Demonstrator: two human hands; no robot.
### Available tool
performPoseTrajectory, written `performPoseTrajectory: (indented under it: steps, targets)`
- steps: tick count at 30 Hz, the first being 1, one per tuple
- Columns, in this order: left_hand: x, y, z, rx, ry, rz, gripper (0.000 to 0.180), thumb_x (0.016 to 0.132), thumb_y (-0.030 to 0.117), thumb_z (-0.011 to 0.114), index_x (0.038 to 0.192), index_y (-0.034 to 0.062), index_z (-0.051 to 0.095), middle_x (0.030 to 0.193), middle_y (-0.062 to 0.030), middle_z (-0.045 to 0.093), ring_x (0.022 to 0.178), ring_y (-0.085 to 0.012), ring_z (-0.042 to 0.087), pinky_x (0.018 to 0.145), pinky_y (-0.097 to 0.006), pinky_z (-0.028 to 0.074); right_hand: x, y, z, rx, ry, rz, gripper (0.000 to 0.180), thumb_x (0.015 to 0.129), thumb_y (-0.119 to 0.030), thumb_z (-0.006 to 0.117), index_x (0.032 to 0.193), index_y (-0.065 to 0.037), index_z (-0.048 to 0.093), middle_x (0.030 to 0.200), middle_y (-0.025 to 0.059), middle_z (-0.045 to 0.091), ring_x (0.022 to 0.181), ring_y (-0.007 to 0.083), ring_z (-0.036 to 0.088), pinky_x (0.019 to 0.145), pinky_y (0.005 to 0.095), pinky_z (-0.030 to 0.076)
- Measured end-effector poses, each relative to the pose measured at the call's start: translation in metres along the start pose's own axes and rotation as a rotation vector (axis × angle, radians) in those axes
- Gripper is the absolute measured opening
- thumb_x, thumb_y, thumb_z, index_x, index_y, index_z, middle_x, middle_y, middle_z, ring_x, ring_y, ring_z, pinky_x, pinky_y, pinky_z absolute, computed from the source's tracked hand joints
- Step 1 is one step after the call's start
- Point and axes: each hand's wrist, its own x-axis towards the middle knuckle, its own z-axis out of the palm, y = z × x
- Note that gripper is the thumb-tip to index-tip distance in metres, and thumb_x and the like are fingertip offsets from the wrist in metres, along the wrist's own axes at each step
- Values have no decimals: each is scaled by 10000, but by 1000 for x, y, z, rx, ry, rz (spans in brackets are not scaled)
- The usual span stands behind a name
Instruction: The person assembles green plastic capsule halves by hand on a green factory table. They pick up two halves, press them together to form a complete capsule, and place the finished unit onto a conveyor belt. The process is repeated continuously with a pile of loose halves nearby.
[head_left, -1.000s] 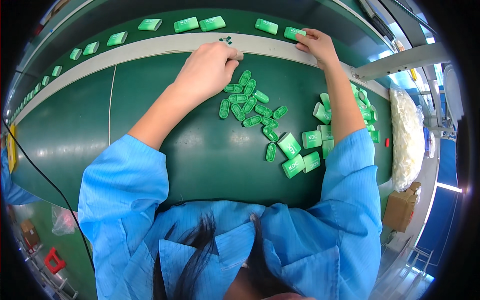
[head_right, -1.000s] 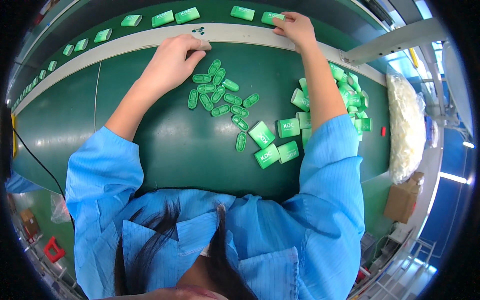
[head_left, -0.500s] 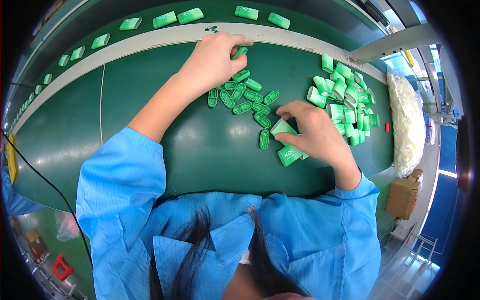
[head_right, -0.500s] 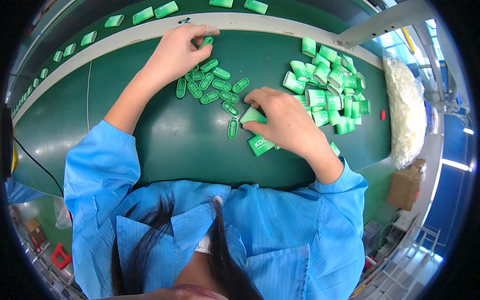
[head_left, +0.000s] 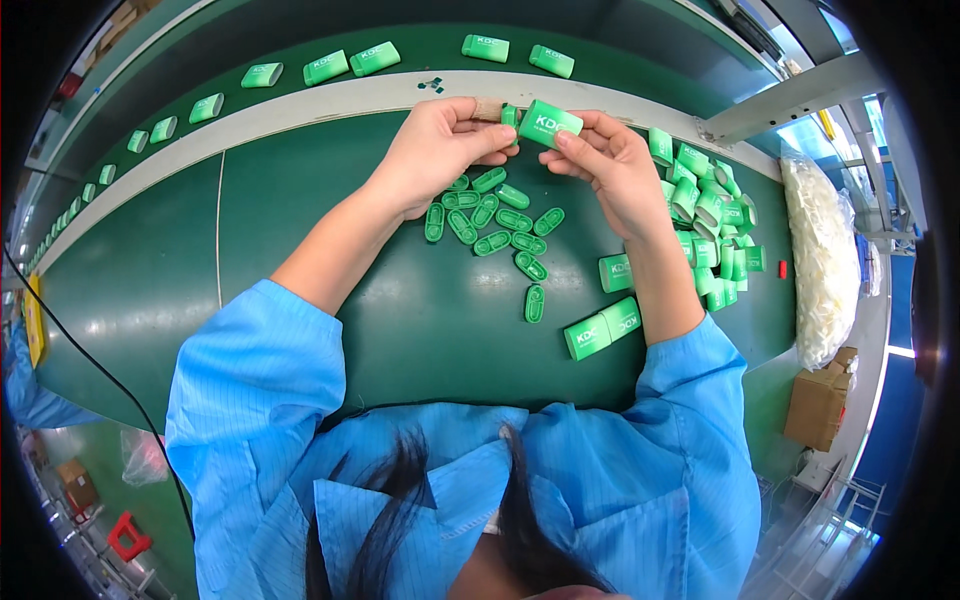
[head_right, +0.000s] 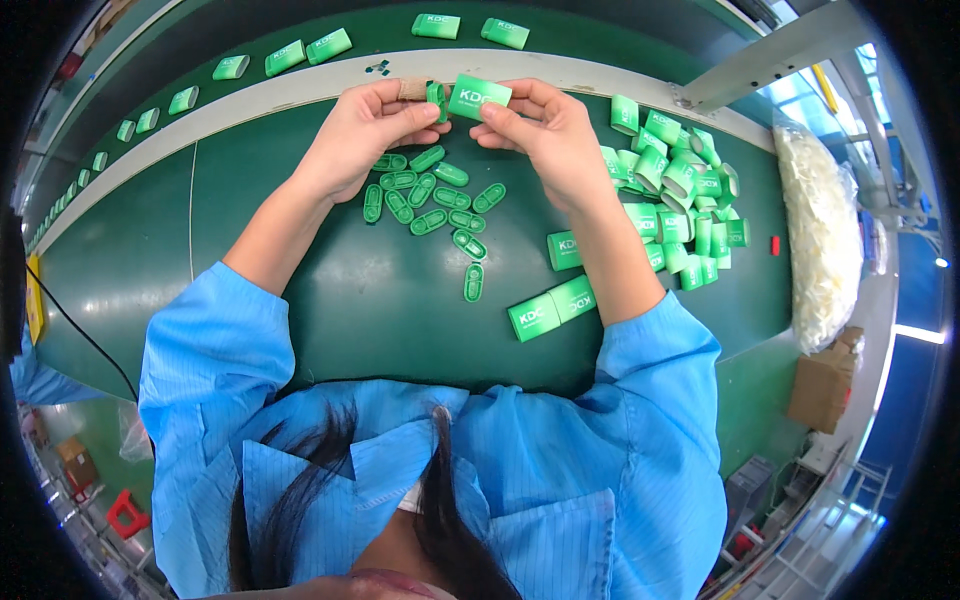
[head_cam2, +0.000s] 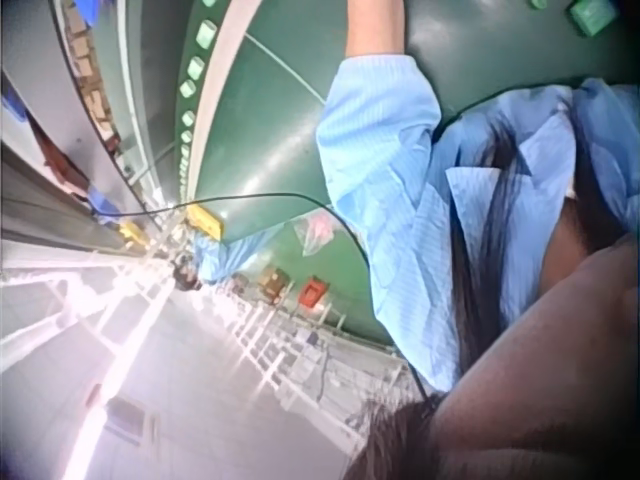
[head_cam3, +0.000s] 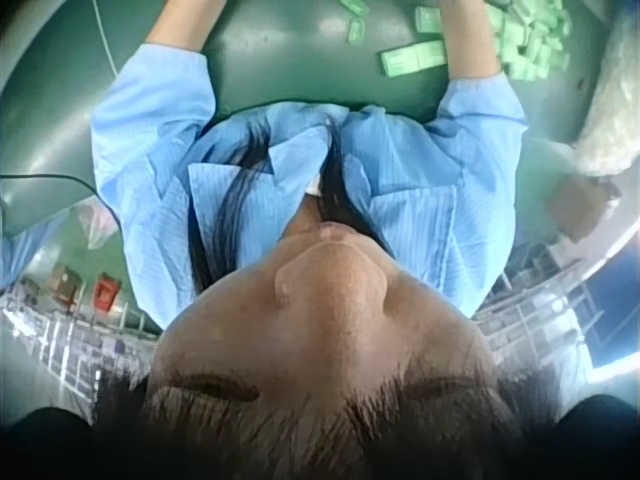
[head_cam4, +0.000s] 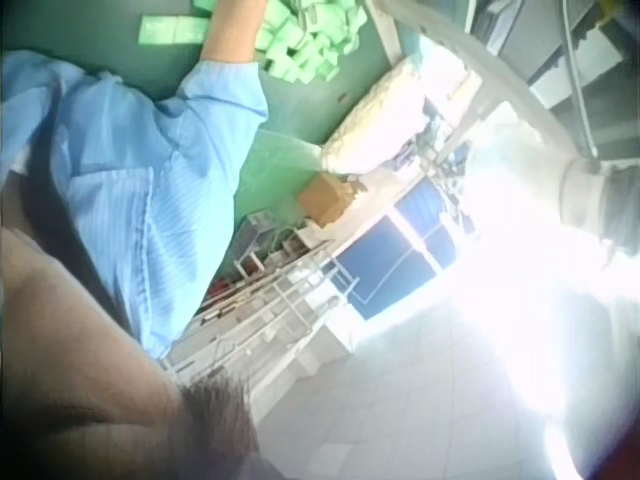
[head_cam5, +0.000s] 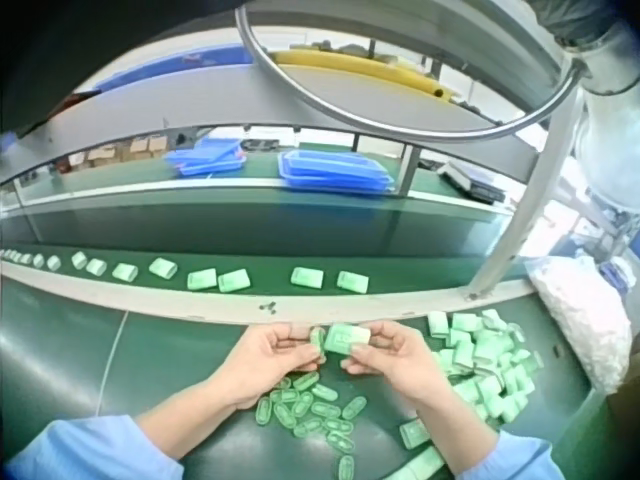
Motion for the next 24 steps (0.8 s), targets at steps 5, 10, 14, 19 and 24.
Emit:
performPoseTrajectory:
  steps: [5,10,14,19,24]
  targets:
    - [1,-6,7,3,97,3,310,890,144,573,1159,-9,562,1043,-65,626,959,-129,597,866,-263,482,2,8,-1,-83,9,-18,281,845,-73,622,1084,45,536,961,122,637,804,155,638,733,248,524]
    - [2,-5,6,15,96,30,312,897,152,563,1168,-2,563,1056,-58,621,958,-125,594,864,-261,480,2,5,-8,-145,10,-6,274,848,-65,613,1095,31,541,957,101,641,802,147,634,733,247,516]
    - [1,-12,10,77,103,63,311,883,132,585,1163,-3,573,1030,-56,636,933,-115,602,825,-238,492,3,10,-4,-95,-21,-10,274,829,-69,640,1059,49,550,946,116,645,790,145,636,724,242,517]
    - [-1,-11,9,242,121,97,330,854,107,623,1156,-20,579,994,-65,656,868,-108,622,778,-224,507,1,13,-6,-77,-20,-59,294,815,-33,648,1077,62,556,945,121,647,797,146,631,740,248,520]
    - [-4,-7,11,346,144,182,326,849,109,630,1151,-8,590,976,-70,664,880,-108,627,780,-232,509,-2,14,-5,-170,19,-155,319,814,-10,644,1108,74,553,952,134,649,805,159,635,741,264,530]
